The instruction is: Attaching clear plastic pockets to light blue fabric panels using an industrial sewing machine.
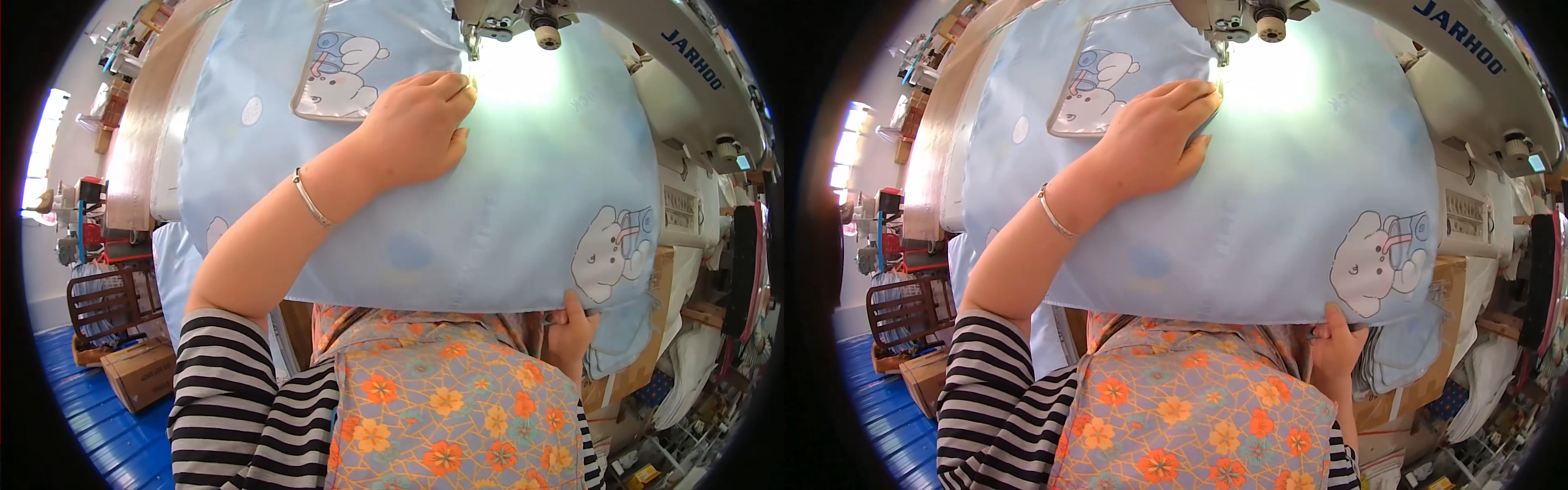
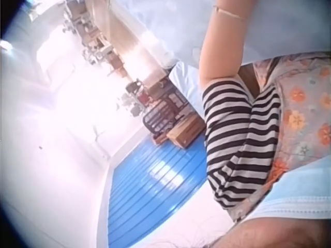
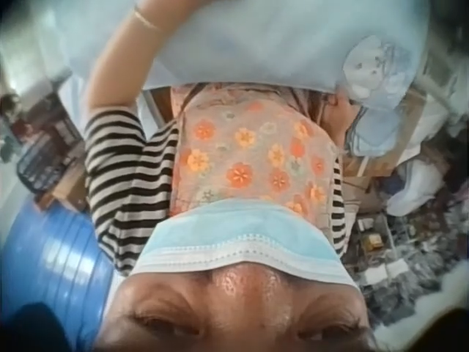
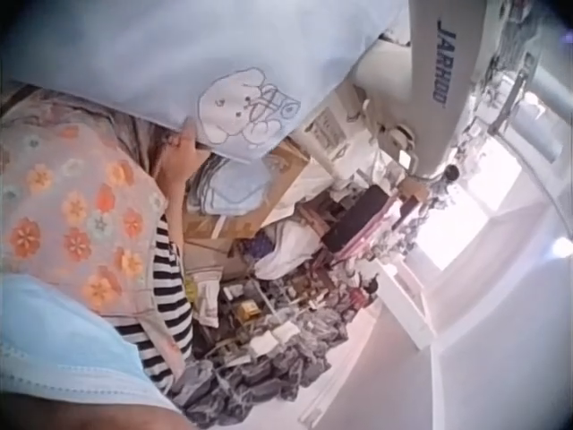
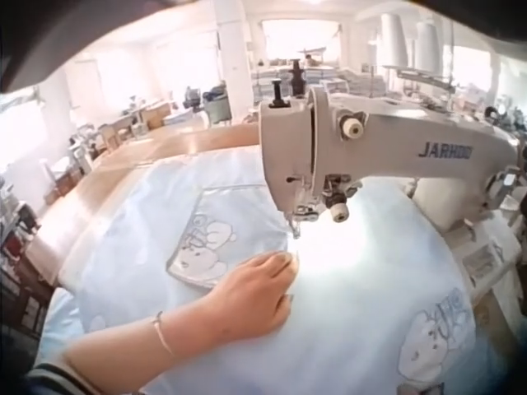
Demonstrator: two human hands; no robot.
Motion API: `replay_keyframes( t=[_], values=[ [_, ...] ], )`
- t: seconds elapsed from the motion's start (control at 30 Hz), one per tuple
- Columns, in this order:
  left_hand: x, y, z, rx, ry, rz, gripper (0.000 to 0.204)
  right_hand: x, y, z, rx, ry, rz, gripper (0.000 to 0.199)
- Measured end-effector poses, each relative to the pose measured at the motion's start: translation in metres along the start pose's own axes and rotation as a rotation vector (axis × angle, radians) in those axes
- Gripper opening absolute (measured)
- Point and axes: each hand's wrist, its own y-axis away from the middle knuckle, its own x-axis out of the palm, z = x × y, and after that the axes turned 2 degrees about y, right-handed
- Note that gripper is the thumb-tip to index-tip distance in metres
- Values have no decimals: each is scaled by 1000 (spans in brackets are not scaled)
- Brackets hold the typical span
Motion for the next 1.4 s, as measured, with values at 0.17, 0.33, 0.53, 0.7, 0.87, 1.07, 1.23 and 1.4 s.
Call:
replay_keyframes(
  t=[0.17,0.33,0.53,0.7,0.87,1.07,1.23,1.4],
  values=[
    [-3,-7,8,-3,-6,48,37,12,-6,28,-180,186,-91,18],
    [-2,-9,21,-2,-70,88,37,20,-26,51,-238,313,-112,33],
    [-5,-17,30,27,-112,109,36,6,-70,72,-402,630,-199,44],
    [-8,-18,32,-6,-167,138,37,24,-99,110,-532,933,-125,48],
    [-7,-27,19,-65,-170,206,38,44,-175,154,-583,1255,-162,46],
    [-6,-25,12,-139,-204,265,40,53,-132,131,-665,1226,-253,37],
    [-6,-27,7,-152,-216,242,40,48,-16,23,-628,802,274,17],
    [-5,-37,18,-160,-217,295,34,78,13,-12,136,360,660,14]
  ],
)
